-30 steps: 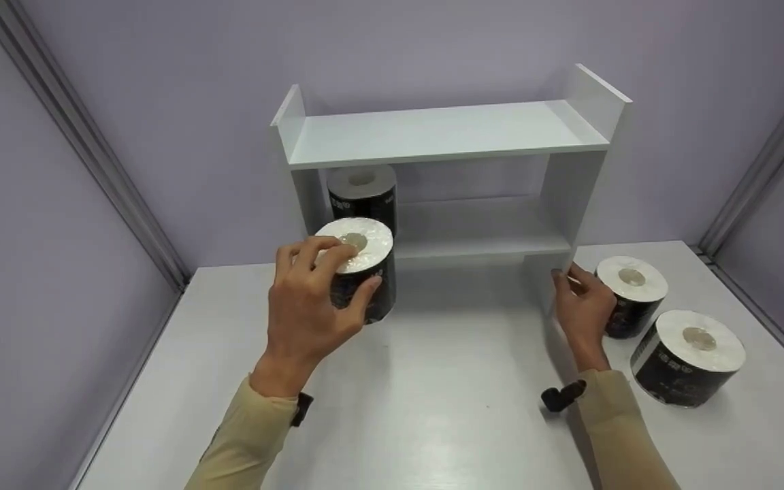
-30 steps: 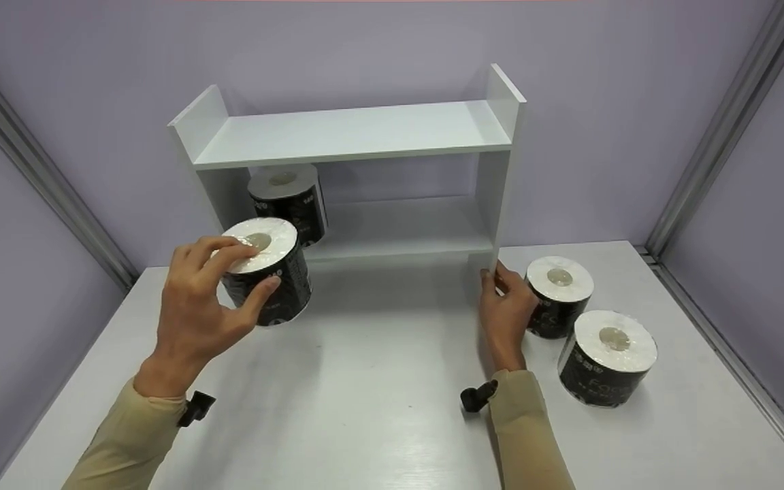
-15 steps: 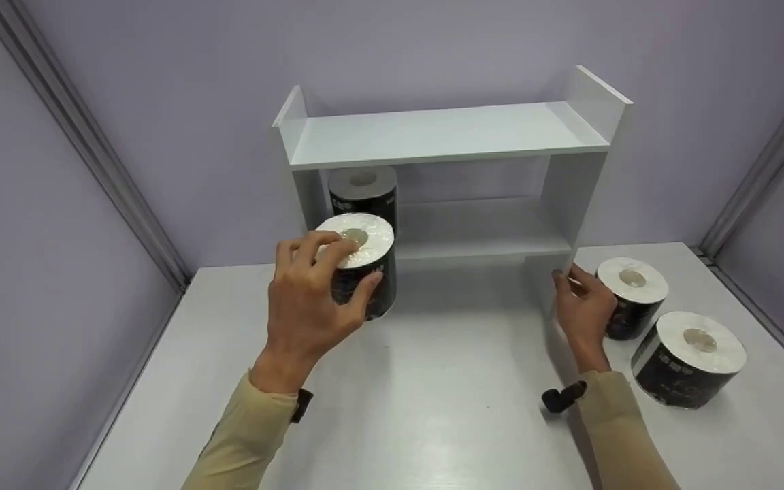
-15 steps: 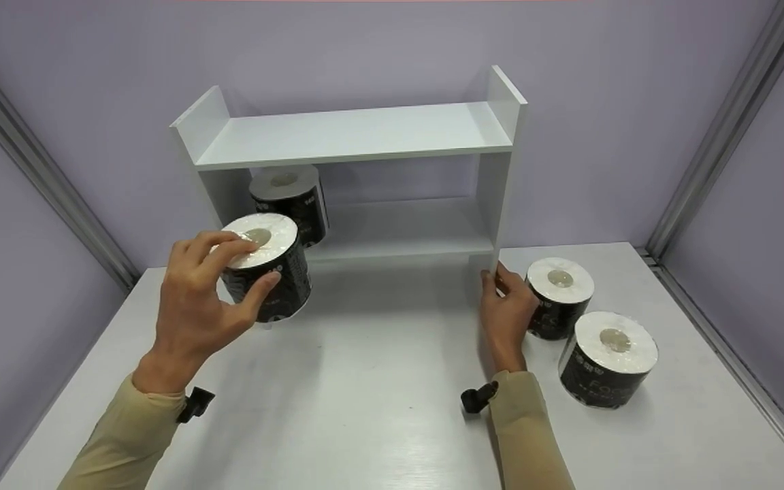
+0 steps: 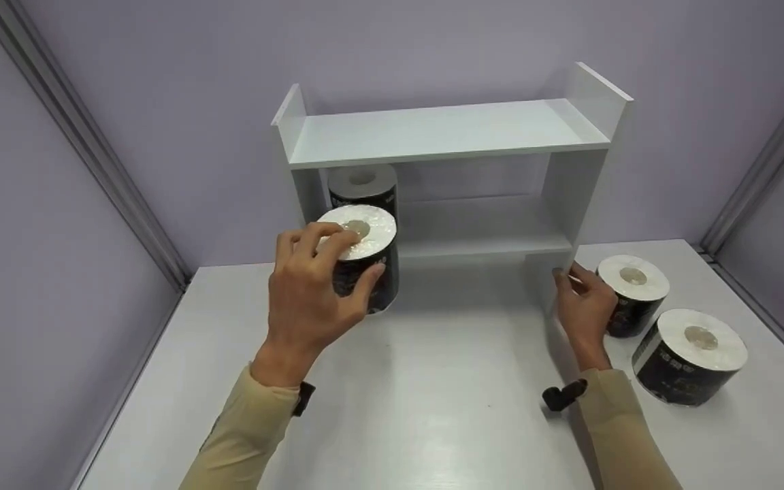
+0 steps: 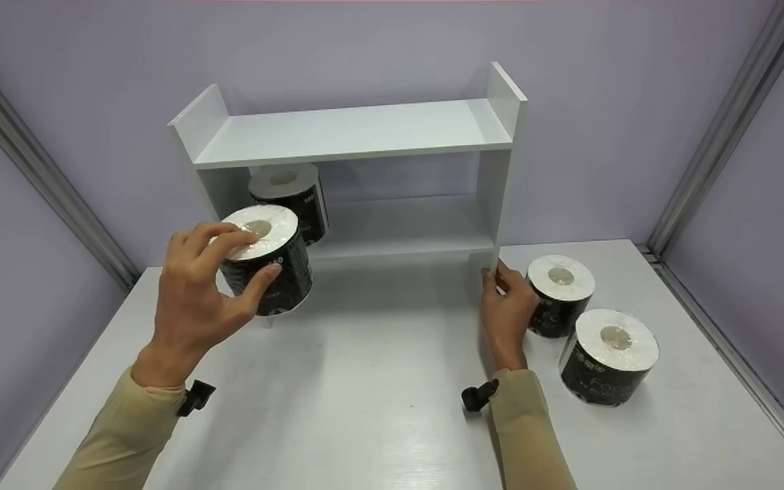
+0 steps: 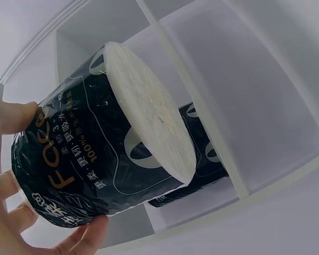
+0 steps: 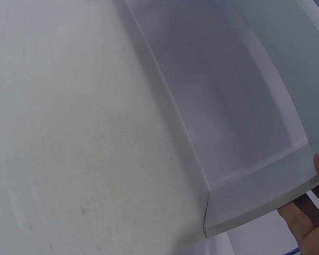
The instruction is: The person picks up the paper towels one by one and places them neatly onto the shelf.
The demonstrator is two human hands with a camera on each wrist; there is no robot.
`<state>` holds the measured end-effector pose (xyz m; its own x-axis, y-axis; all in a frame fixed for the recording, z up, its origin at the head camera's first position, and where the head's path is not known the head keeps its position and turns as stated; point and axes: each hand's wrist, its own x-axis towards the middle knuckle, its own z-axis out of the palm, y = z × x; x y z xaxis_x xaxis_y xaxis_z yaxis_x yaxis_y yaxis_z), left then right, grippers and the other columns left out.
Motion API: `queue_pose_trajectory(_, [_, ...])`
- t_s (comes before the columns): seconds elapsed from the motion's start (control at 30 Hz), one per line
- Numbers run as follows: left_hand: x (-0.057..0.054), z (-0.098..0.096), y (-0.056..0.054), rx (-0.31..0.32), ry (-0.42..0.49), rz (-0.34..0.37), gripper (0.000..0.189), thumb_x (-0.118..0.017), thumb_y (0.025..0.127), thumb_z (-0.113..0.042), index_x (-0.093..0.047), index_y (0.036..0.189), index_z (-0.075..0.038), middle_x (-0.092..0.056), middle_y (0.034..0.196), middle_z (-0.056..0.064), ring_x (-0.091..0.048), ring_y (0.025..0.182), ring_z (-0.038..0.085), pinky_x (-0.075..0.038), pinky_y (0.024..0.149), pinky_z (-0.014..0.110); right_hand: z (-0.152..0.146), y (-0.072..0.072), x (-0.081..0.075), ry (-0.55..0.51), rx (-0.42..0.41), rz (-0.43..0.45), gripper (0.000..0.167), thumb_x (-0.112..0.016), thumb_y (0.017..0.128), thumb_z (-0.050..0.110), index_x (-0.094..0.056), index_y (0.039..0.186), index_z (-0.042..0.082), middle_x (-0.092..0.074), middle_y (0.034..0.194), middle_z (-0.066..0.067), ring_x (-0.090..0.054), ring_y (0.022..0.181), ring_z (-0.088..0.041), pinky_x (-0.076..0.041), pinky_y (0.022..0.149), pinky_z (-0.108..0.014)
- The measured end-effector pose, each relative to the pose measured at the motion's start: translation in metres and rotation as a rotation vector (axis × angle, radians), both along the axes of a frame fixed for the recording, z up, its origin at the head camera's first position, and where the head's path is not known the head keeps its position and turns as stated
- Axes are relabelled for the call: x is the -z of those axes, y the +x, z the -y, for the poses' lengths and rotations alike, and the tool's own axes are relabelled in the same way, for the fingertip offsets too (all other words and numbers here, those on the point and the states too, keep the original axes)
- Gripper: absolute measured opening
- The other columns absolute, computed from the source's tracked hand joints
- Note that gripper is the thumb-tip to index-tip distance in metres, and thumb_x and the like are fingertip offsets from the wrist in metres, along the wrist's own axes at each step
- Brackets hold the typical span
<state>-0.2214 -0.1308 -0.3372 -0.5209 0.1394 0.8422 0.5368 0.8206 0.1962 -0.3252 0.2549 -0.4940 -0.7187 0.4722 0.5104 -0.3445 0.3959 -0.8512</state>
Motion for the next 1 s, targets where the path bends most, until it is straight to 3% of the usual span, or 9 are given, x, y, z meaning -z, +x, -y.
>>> queue_pose_trajectory(0.27, [-0.006,0.000,-0.001,0.008,0.016,0.001,0.038,-0.085,0.091,-0.040,-0.076,0.115,-0.012,-0.069,0.119,0.012,-0.059,0.108,0.040,-0.061,0.081,0.056,0.000,0.001,-0.001,0.014,0.014,0.011,0.026,-0.075,0.097,0.003,-0.078,0.123,-0.002,-0.077,0.115,-0.024,-0.063,0.084,0.019,-0.051,0.079,-0.004])
queue_pose_trajectory(0.53, [-0.013,0.000,-0.002,0.010,0.019,0.003,0.038,-0.085,0.091,-0.040,-0.076,0.116,-0.012,-0.069,0.119,0.012,-0.058,0.107,0.039,-0.059,0.082,0.054,-0.002,0.000,-0.001,0.020,0.022,0.039,0.027,-0.075,0.098,0.005,-0.078,0.124,-0.002,-0.077,0.117,-0.023,-0.062,0.085,0.020,-0.051,0.079,-0.003])
queue_pose_trajectory(1.0, [-0.025,-0.003,-0.004,0.009,0.003,-0.032,0.038,-0.083,0.092,-0.043,-0.075,0.113,-0.013,-0.069,0.117,0.012,-0.057,0.101,0.039,-0.054,0.084,0.050,-0.003,0.000,0.000,0.016,0.035,-0.003,0.026,-0.075,0.097,0.002,-0.079,0.122,-0.001,-0.078,0.112,-0.026,-0.062,0.083,0.021,-0.051,0.079,-0.003])
